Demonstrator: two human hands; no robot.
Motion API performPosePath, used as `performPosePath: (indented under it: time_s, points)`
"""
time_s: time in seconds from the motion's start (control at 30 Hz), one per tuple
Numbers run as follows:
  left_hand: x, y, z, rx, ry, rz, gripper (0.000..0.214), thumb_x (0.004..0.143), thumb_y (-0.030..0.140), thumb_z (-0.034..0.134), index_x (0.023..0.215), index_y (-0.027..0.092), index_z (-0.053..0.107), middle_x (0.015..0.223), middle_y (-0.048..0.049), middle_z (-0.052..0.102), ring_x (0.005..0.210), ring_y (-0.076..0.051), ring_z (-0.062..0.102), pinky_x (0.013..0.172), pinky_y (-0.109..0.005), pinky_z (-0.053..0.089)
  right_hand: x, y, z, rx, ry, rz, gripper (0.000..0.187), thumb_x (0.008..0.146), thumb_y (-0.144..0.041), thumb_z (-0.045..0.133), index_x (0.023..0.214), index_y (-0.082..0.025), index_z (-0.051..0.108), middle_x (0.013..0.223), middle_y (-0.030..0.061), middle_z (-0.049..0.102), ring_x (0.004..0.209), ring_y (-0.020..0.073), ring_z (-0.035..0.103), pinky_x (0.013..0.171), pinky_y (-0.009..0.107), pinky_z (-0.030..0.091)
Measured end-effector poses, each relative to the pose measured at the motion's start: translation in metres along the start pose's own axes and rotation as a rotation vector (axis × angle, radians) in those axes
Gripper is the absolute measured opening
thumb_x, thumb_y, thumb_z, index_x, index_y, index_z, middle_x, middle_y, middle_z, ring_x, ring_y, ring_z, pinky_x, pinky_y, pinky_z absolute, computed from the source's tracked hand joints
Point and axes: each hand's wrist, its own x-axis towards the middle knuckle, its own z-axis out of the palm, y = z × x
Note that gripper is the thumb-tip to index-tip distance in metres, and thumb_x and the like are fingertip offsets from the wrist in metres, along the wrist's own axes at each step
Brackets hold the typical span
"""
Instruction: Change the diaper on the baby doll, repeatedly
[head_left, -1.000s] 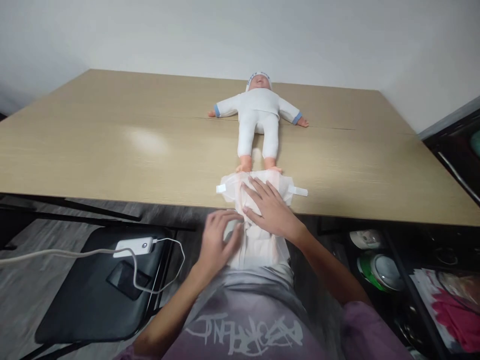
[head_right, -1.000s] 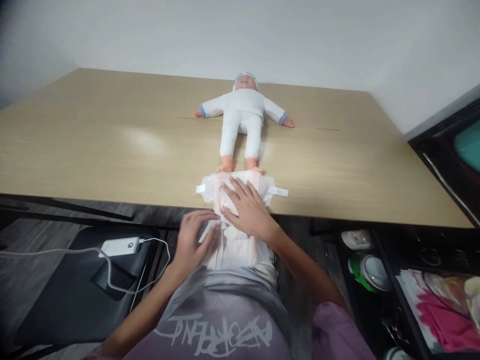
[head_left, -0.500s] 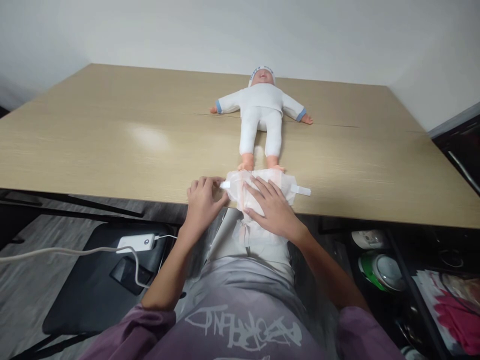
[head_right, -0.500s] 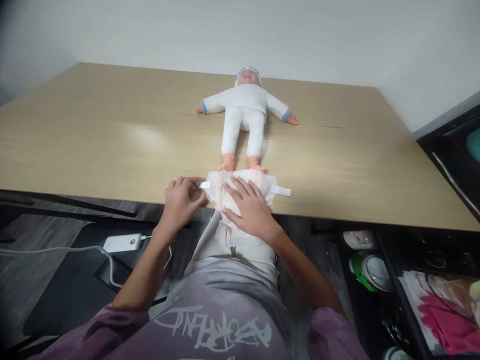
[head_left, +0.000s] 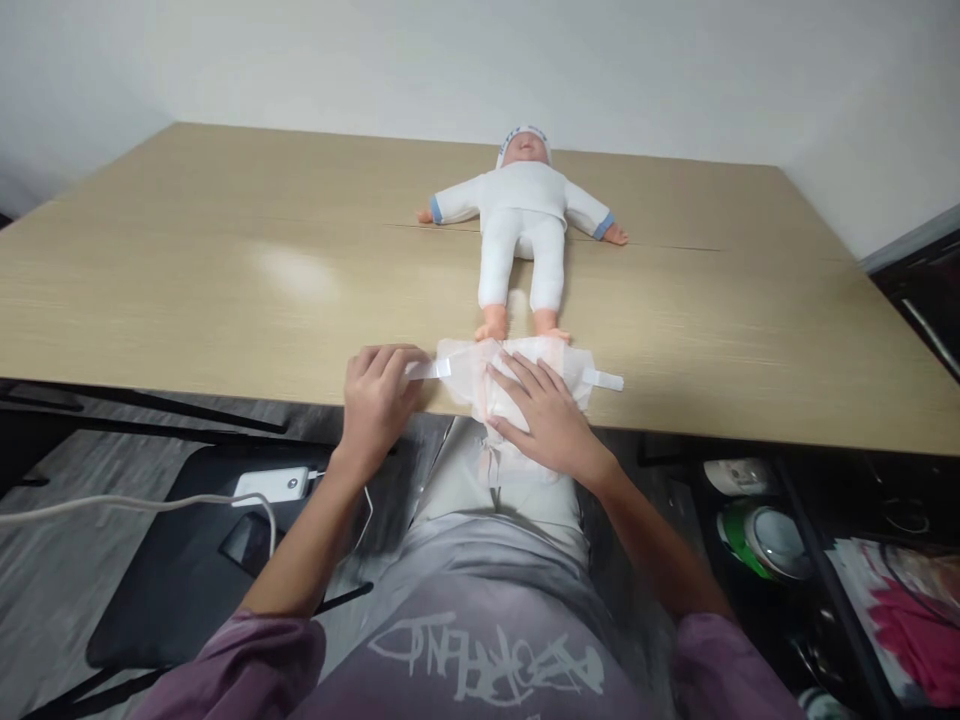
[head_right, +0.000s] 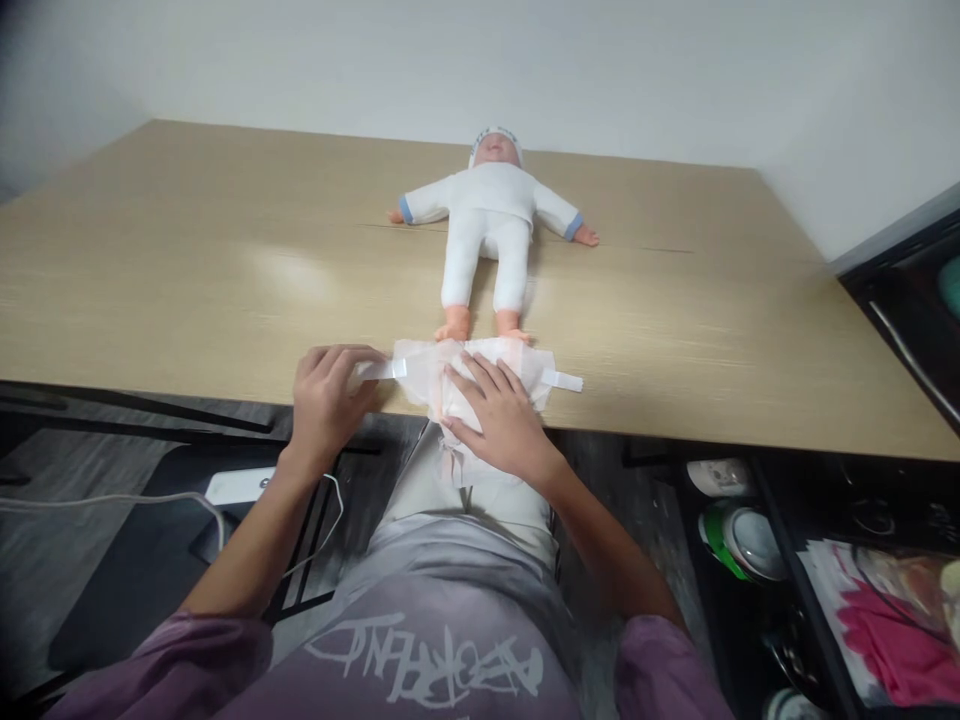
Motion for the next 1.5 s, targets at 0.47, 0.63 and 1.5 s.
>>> performPosePath:
  time_s: [0.47,0.63,1.5]
  points:
    - [0.156,0.013,0.035,0.006,-0.391,0.454,0.073,0.089,0.004,0.064,0.159,0.022,0.057,0.179,-0.0163,0.043,0.165,-0.043,0.038,0.132,-0.062,0.033,0.004,-0.011,0.012,-0.024,0.096,0.110,0.073,0.111,-0.057,0.065,0.175,-0.025,0.049,0.186,0.0157,0.036,0.174,0.0426,0.029,0.143,0.070,0.021]
    - [0.191,0.046,0.052,0.001,-0.692,0.768,0.084,0.087,0.001,0.065,0.165,0.029,0.053,0.188,-0.0058,0.032,0.179,-0.036,0.018,0.142,-0.061,0.018,0.011,-0.010,0.001,0.013,0.097,0.098,0.076,0.106,-0.060,0.073,0.172,-0.028,0.054,0.178,0.0162,0.049,0.167,0.0433,0.040,0.140,0.070,0.028]
    - [0.306,0.067,0.013,-0.725,-0.294,0.582,0.050,0.095,0.050,0.087,0.135,0.024,0.074,0.136,-0.0052,0.075,0.132,-0.032,0.074,0.116,-0.050,0.059,0.126,0.086,-0.005,0.021,-0.119,0.052,0.081,0.113,-0.070,0.052,0.181,-0.030,0.036,0.191,0.0106,0.024,0.178,0.0369,0.019,0.144,0.067,0.016]
